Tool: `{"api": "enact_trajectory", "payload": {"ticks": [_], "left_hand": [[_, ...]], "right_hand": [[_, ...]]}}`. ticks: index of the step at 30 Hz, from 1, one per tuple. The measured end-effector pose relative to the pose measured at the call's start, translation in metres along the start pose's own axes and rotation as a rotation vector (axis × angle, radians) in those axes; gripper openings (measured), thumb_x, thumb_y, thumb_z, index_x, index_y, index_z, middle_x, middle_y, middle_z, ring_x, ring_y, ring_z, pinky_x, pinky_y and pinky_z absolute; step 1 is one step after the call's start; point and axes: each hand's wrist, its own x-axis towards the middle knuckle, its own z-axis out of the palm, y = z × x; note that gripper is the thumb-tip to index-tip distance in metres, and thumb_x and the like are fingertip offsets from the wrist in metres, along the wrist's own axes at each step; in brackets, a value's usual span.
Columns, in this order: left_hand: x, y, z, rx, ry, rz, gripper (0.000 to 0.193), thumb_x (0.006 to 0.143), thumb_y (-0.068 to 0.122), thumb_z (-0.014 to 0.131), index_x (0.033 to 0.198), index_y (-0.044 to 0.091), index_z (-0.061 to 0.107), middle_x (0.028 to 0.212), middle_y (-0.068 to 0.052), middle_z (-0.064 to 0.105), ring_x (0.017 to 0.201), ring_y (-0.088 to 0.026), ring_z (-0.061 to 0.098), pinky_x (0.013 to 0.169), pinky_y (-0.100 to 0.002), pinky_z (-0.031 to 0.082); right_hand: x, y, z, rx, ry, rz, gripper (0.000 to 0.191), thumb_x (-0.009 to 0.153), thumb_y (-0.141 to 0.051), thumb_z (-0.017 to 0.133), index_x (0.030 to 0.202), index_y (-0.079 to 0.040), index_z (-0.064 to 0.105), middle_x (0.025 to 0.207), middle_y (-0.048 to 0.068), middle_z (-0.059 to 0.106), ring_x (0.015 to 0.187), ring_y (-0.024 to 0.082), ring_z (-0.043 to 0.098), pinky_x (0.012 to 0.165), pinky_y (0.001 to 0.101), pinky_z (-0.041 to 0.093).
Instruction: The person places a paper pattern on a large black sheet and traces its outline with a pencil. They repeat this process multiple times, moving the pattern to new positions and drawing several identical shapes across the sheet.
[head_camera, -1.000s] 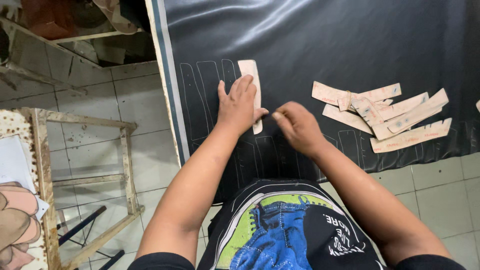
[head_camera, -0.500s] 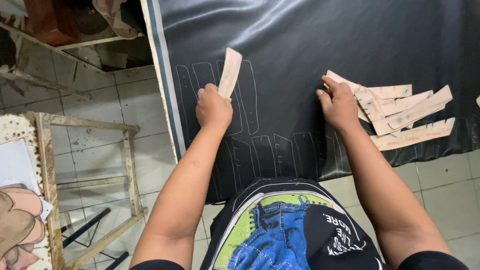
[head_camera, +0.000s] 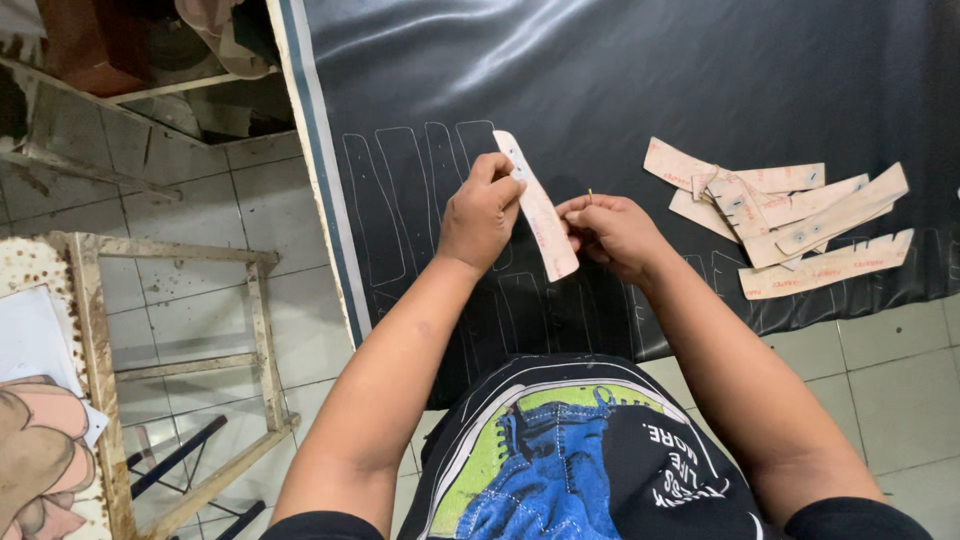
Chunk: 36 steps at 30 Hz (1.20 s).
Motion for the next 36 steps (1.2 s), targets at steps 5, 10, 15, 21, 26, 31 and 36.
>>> {"api": "enact_trajectory", "payload": {"ticks": [5,10,15,21,26,31,36], "left_hand": [[-0.007,-0.017,0.008,0.022,-0.047,-0.022,0.017,0.094,0.007,0.072,0.111,0.008,0.071,0.134,-0.006,0.059,0.113,-0.026,0.069,0.094,-0.037,0.058],[-0.014,-0.025,0.006,0.263,-0.245,-0.059,0.068,0.079,0.026,0.082,0.141,0.010,0.060,0.156,-0.015,0.037,0.150,-0.035,0.027,0.121,-0.060,0.015],[-0.020,-0.032,-0.003,0.219,-0.379,-0.102,0.075,0.073,0.042,0.086,0.141,0.023,0.061,0.164,-0.012,0.029,0.156,-0.035,0.013,0.125,-0.060,0.002],[-0.020,-0.033,-0.002,0.179,-0.337,-0.087,0.075,0.072,0.042,0.087,0.140,0.022,0.062,0.164,-0.013,0.031,0.156,-0.035,0.015,0.125,-0.060,0.002],[-0.020,-0.033,-0.004,0.169,-0.347,-0.099,0.075,0.072,0.041,0.087,0.140,0.021,0.063,0.164,-0.013,0.030,0.156,-0.036,0.015,0.125,-0.059,0.002],[-0.020,-0.033,-0.004,0.152,-0.350,-0.096,0.075,0.072,0.040,0.088,0.140,0.020,0.063,0.164,-0.012,0.030,0.157,-0.034,0.015,0.126,-0.058,0.002],[-0.019,-0.032,-0.004,0.161,-0.364,-0.120,0.075,0.072,0.040,0.088,0.140,0.020,0.063,0.164,-0.011,0.030,0.157,-0.033,0.015,0.126,-0.058,0.001]], "right_hand": [[-0.002,0.004,0.004,-0.227,0.033,-0.089,0.024,0.091,-0.015,0.072,0.109,0.001,0.072,0.080,0.004,0.070,0.061,0.007,0.056,0.054,0.0210,0.042],[0.009,0.011,0.012,-0.517,0.203,-0.261,0.025,0.091,-0.017,0.073,0.108,0.001,0.070,0.088,0.006,0.075,0.076,0.011,0.069,0.072,0.0273,0.056],[0.011,0.020,0.018,-0.704,0.332,-0.369,0.030,0.089,-0.020,0.076,0.114,-0.004,0.071,0.092,0.006,0.075,0.080,0.013,0.071,0.075,0.0279,0.056],[0.011,0.027,0.017,-0.893,0.334,-0.538,0.032,0.091,-0.022,0.076,0.121,-0.012,0.075,0.098,0.009,0.067,0.085,0.021,0.067,0.077,0.0327,0.053],[0.011,0.031,0.015,-0.886,0.322,-0.568,0.039,0.090,-0.020,0.075,0.127,-0.012,0.072,0.096,0.007,0.063,0.082,0.020,0.064,0.076,0.0323,0.052],[0.011,0.026,0.013,-0.846,0.245,-0.505,0.040,0.091,-0.018,0.074,0.131,-0.013,0.070,0.099,0.006,0.061,0.086,0.018,0.063,0.078,0.0307,0.052],[0.009,0.022,0.012,-0.845,0.220,-0.443,0.044,0.090,-0.015,0.073,0.134,-0.013,0.068,0.101,0.006,0.058,0.088,0.017,0.062,0.081,0.0305,0.051]]}}
